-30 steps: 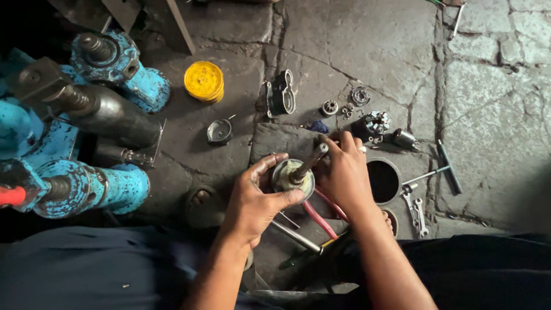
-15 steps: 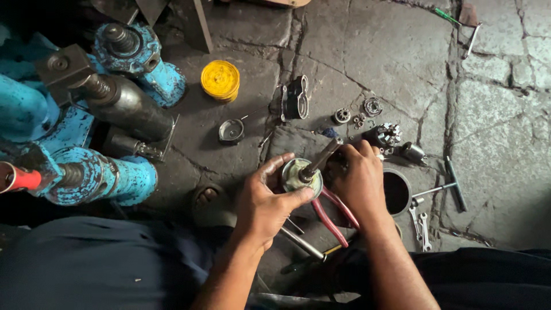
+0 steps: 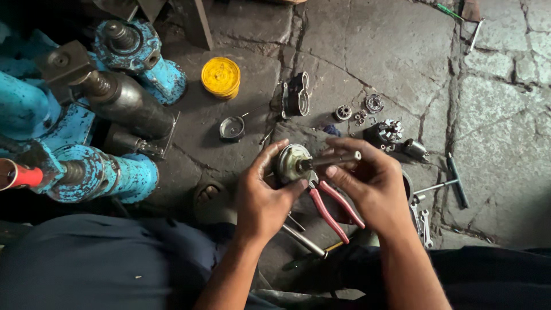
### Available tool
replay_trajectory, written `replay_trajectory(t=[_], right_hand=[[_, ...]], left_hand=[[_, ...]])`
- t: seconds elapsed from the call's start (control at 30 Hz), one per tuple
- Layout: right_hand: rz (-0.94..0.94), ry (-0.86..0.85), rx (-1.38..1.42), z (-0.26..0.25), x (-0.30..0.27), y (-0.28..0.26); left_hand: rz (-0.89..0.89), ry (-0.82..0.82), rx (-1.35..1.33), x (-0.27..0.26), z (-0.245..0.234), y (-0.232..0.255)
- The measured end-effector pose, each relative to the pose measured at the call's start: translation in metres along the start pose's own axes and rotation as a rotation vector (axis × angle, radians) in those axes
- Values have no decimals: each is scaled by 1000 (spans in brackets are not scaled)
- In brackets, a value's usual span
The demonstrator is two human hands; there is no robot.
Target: The person disassembles and reassembles a planetary gear mechanism using a hammer and pliers, then cleans the components with a cloth.
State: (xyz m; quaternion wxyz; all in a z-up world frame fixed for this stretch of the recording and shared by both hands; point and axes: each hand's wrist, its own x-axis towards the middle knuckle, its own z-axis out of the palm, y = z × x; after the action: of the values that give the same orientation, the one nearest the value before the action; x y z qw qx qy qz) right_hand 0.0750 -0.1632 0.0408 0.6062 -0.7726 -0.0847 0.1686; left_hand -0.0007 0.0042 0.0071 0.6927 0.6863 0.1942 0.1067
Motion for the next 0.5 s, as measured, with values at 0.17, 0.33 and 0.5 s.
replay_trajectory(t=[0.17, 0.33, 0.5], right_hand=[[-109, 55, -80, -1, -22, -12], [193, -5, -475, -19, -41, -34], [-227, -58, -622, -10, -55, -35]], left_hand=[[58, -66, -149, -6, 5, 5], [230, -125, 162, -14, -5, 23], [490, -166, 362, -23, -5, 41]])
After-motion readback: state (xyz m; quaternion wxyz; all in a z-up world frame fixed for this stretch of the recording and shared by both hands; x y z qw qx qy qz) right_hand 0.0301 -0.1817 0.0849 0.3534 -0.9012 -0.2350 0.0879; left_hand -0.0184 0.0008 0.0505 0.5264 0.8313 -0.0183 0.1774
